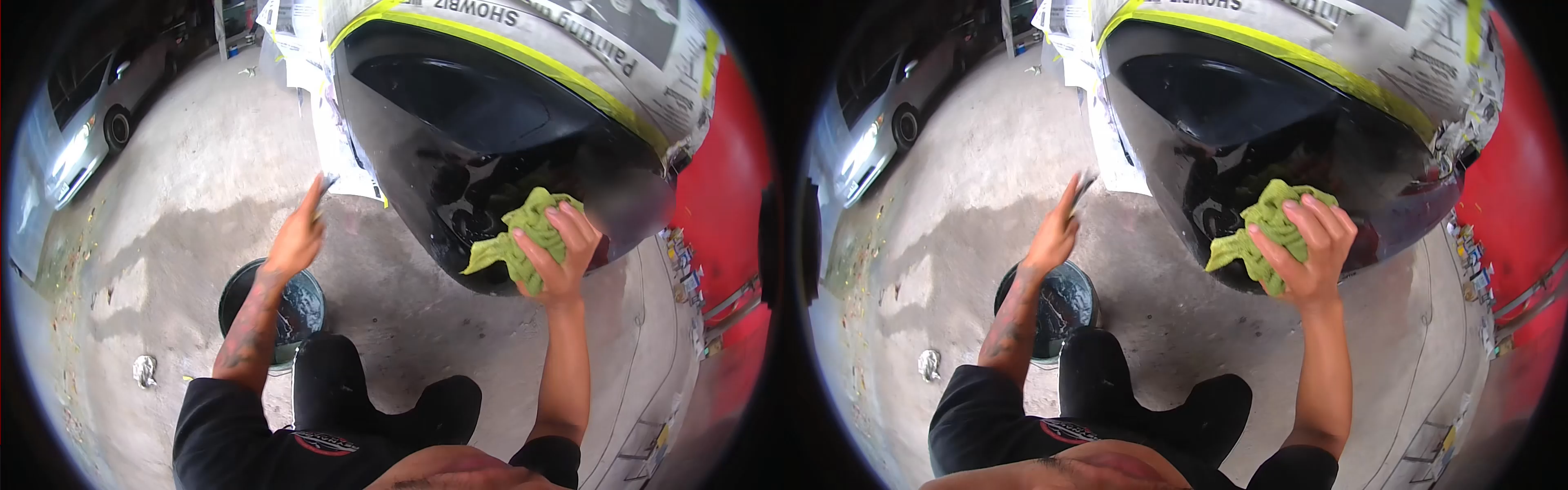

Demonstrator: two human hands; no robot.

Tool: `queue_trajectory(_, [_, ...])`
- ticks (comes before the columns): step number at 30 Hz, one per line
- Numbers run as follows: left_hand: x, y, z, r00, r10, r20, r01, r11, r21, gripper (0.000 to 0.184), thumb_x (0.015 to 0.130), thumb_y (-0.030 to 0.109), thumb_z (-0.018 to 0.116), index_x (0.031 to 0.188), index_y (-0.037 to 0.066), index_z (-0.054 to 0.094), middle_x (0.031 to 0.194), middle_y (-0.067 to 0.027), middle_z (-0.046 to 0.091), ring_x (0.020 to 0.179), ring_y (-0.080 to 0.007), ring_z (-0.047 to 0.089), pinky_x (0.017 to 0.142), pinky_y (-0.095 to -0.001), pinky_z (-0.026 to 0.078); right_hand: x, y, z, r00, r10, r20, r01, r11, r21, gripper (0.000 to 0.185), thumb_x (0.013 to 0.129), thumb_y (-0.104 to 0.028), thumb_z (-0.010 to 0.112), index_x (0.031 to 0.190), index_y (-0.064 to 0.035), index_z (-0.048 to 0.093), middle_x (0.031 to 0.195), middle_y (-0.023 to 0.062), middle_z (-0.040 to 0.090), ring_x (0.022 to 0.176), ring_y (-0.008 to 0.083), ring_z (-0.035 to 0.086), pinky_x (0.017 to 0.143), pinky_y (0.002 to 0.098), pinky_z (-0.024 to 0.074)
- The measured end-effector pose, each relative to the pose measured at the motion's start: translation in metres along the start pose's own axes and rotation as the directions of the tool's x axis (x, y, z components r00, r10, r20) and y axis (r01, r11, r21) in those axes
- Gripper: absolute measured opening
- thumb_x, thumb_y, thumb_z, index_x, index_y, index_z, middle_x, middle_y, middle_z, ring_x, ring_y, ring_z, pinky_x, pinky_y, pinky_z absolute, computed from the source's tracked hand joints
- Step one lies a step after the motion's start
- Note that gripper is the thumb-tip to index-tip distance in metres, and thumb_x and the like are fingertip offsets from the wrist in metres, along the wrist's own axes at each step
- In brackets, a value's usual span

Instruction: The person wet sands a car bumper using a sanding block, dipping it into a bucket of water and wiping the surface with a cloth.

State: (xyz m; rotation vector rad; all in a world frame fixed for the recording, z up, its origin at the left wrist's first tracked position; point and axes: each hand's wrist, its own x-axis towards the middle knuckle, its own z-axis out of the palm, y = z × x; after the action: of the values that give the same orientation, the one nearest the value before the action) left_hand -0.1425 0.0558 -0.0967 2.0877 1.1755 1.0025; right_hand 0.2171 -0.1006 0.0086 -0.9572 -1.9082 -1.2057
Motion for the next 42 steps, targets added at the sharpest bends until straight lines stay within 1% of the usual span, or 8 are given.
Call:
queue_trajectory(6, [0.043, 0.167, 0.045, 0.777, 0.616, -0.13, -0.609, 0.788, 0.094, 0.09, 0.083, -0.007, 0.053, 0.165, 0.006, 0.019, 0.17, -0.0199, 0.021, 0.158, -0.0369, 0.018, 0.127, -0.0474, 0.018, -0.002, 0.0, -0.004, 1.0, 0.012, 0.027, -0.013, 0.999, 0.036, 0.032, 0.075, -0.031, 0.077, 0.107, -0.0269, 0.078, 0.125, 0.0054, 0.062, 0.121, 0.0292, 0.058, 0.1, 0.048, 0.041])
queue_trajectory(12, [0.057, 0.168, 0.069, 0.57, 0.819, -0.063, -0.749, 0.549, 0.371, 0.086, 0.088, 0.005, 0.062, 0.163, 0.0, 0.02, 0.17, -0.0216, 0.018, 0.158, -0.0407, 0.014, 0.126, -0.057, 0.008, -0.004, -0.001, -0.003, 0.999, 0.054, -0.004, -0.054, 0.997, 0.057, 0.027, 0.08, -0.033, 0.076, 0.106, -0.0279, 0.077, 0.125, 0.0022, 0.063, 0.121, 0.0255, 0.058, 0.101, 0.0455, 0.0416])
queue_trajectory(16, [0.071, 0.205, 0.053, 0.454, 0.888, 0.075, -0.793, 0.364, 0.489, 0.101, 0.067, 0.011, 0.069, 0.162, 0.009, 0.033, 0.17, -0.012, 0.025, 0.158, -0.0361, 0.02, 0.124, -0.0623, 0.012, -0.008, 0.004, -0.005, 0.996, 0.069, -0.05, -0.064, 0.993, 0.099, 0.032, 0.075, -0.029, 0.078, 0.107, -0.0246, 0.077, 0.128, 0.0053, 0.061, 0.121, 0.0289, 0.058, 0.099, 0.0465, 0.0435])
queue_trajectory(23, [0.08, 0.15, 0.054, 0.3, 0.902, 0.31, -0.693, -0.016, 0.72, 0.092, 0.072, 0.016, 0.069, 0.16, 0.022, 0.04, 0.17, 0.0014, 0.03, 0.158, -0.0254, 0.023, 0.125, -0.0644, -0.001, -0.034, 0.012, -0.009, 0.942, 0.315, -0.116, -0.313, 0.949, 0.036, 0.058, 0.06, -0.015, 0.083, 0.116, -0.0203, 0.074, 0.134, 0.0117, 0.054, 0.126, 0.0368, 0.052, 0.104, 0.0485, 0.0418])
queue_trajectory(27, [0.082, 0.203, 0.041, 0.41, 0.892, 0.192, -0.769, 0.225, 0.598, 0.096, 0.069, 0.015, 0.066, 0.16, 0.013, 0.038, 0.168, -0.0065, 0.032, 0.157, -0.0295, 0.025, 0.123, -0.0662, 0.004, 0.014, 0.026, -0.004, 0.93, 0.249, -0.271, -0.284, 0.954, -0.098, 0.061, 0.06, -0.01, 0.083, 0.119, -0.0223, 0.074, 0.134, 0.0123, 0.053, 0.125, 0.0356, 0.051, 0.103, 0.047, 0.0397])
queue_trajectory(30, [0.067, 0.128, 0.062, 0.498, 0.835, 0.233, -0.778, 0.312, 0.546, 0.092, 0.073, 0.016, 0.067, 0.16, 0.007, 0.035, 0.169, -0.0144, 0.028, 0.158, -0.0323, 0.02, 0.123, -0.0654, 0.008, 0.068, 0.044, 0.0, 0.849, 0.196, -0.49, -0.291, 0.949, -0.125, 0.051, 0.067, -0.017, 0.083, 0.117, -0.0252, 0.076, 0.132, 0.0066, 0.056, 0.122, 0.0318, 0.051, 0.101, 0.0465, 0.0377])
queue_trajectory(35, [-0.017, 0.021, 0.091, 0.894, 0.436, 0.105, -0.44, 0.806, 0.396, 0.077, 0.096, 0.009, 0.055, 0.165, 0.011, 0.022, 0.171, -0.0135, 0.02, 0.159, -0.0341, 0.016, 0.127, -0.0562, 0.009, 0.055, -0.024, 0.048, 0.974, 0.051, -0.222, -0.097, 0.974, -0.205, 0.018, 0.077, -0.027, 0.074, 0.094, -0.0248, 0.078, 0.122, -0.0033, 0.061, 0.121, 0.0229, 0.052, 0.1, 0.0506, 0.0366])
queue_trajectory(42, [-0.084, -0.013, 0.061, 0.983, 0.153, -0.099, -0.115, 0.942, 0.314, 0.065, 0.102, 0.008, 0.045, 0.164, 0.007, 0.023, 0.17, -0.0185, 0.023, 0.157, -0.0367, 0.02, 0.125, -0.0551, 0.018, 0.01, -0.055, 0.029, 0.976, 0.158, 0.15, -0.165, 0.985, 0.042, 0.016, 0.074, -0.023, 0.077, 0.09, -0.022, 0.077, 0.115, -0.0005, 0.064, 0.115, 0.0236, 0.057, 0.097, 0.0494, 0.0393])
